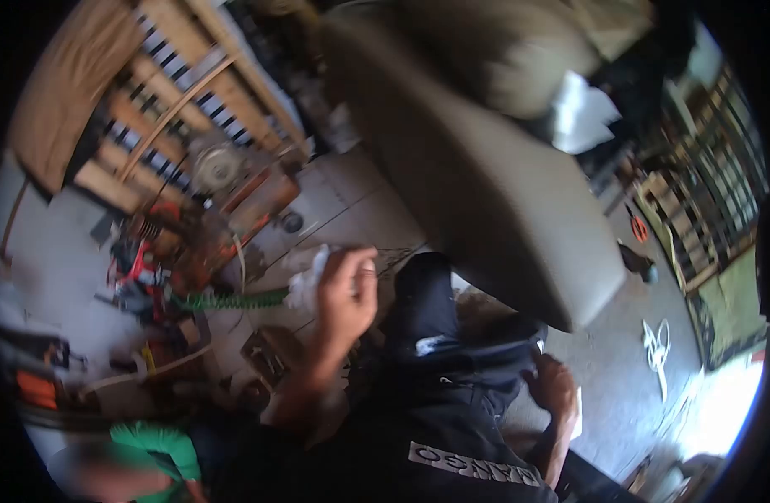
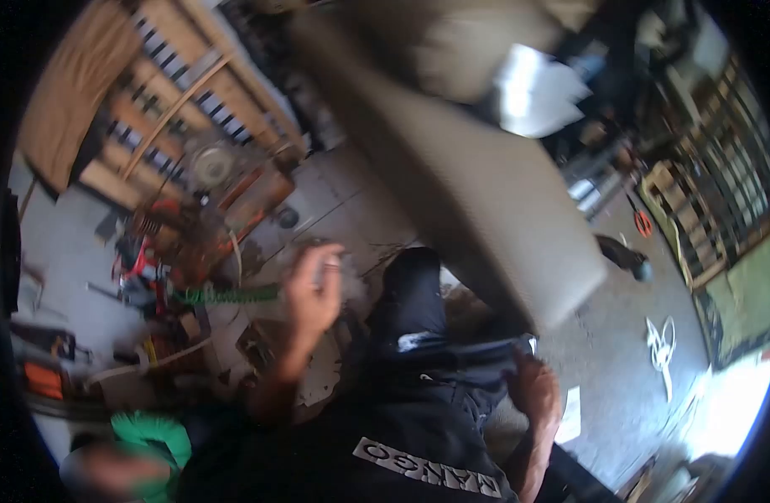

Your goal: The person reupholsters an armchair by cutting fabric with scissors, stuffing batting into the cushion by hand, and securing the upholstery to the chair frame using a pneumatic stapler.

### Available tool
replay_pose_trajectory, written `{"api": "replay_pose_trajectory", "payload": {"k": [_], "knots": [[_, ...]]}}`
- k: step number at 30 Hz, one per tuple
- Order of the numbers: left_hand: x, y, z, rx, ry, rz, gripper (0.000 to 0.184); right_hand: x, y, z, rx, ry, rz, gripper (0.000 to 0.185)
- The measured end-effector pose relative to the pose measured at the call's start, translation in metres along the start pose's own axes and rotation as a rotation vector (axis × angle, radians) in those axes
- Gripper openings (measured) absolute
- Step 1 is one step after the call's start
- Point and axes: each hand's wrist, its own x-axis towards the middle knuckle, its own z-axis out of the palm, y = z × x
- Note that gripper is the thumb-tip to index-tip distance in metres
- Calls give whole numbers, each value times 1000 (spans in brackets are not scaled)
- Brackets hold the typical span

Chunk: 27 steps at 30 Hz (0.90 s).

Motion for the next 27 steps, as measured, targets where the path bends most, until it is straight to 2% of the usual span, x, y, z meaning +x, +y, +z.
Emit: {"api": "replay_pose_trajectory", "payload": {"k": [1,2,3,4,5,7,8,9,11,12,13,14,15,16,18,19,21,24,25,27], "knots": [[-49,-34,48,-5,61,-223,19,3,20,11,-68,49,-159,57],[-97,-49,84,285,-124,-398,25,2,16,7,-132,9,-242,57],[-113,-146,66,430,-325,-395,39,35,-70,41,-149,19,-338,57],[-170,-139,70,426,-447,-410,50,24,-92,47,-111,-49,-438,57],[-183,-134,65,417,-430,-463,50,22,-109,50,-104,-93,-500,57],[-189,-135,53,105,-457,-709,55,23,-144,49,-115,-267,-613,56],[-188,-150,40,129,-492,-598,53,28,-157,47,-140,-401,-668,55],[-186,-163,24,129,-454,-651,53,30,-160,51,-171,-445,-702,55],[-176,-189,-10,175,-808,-600,44,39,-165,57,-324,-421,-833,54],[-198,-204,-6,363,-626,-549,36,45,-174,54,-349,-434,-858,54],[-206,-204,-13,367,-601,-572,36,48,-188,50,-472,-517,-756,55],[-210,-206,-19,391,-481,-656,35,53,-202,47,-593,-585,-655,56],[-218,-206,-26,415,-364,-739,33,54,-213,44,-605,-590,-683,56],[-227,-206,-32,427,-344,-751,33,54,-223,40,-564,-546,-702,55],[-248,-201,-33,309,-509,-815,32,57,-233,38,-525,-501,-716,54],[-250,-195,-34,311,-506,-808,32,60,-235,40,-510,-474,-751,53],[-252,-183,-33,241,-766,-860,32,59,-239,41,-480,-429,-763,53],[-246,-178,-5,177,-838,-629,30,49,-241,40,-392,-443,-765,57],[-245,-169,6,156,-917,-551,30,43,-230,40,-354,-404,-671,57],[-190,-148,14,22,-523,-329,24,43,-205,41,-197,-462,-713,57]]}}
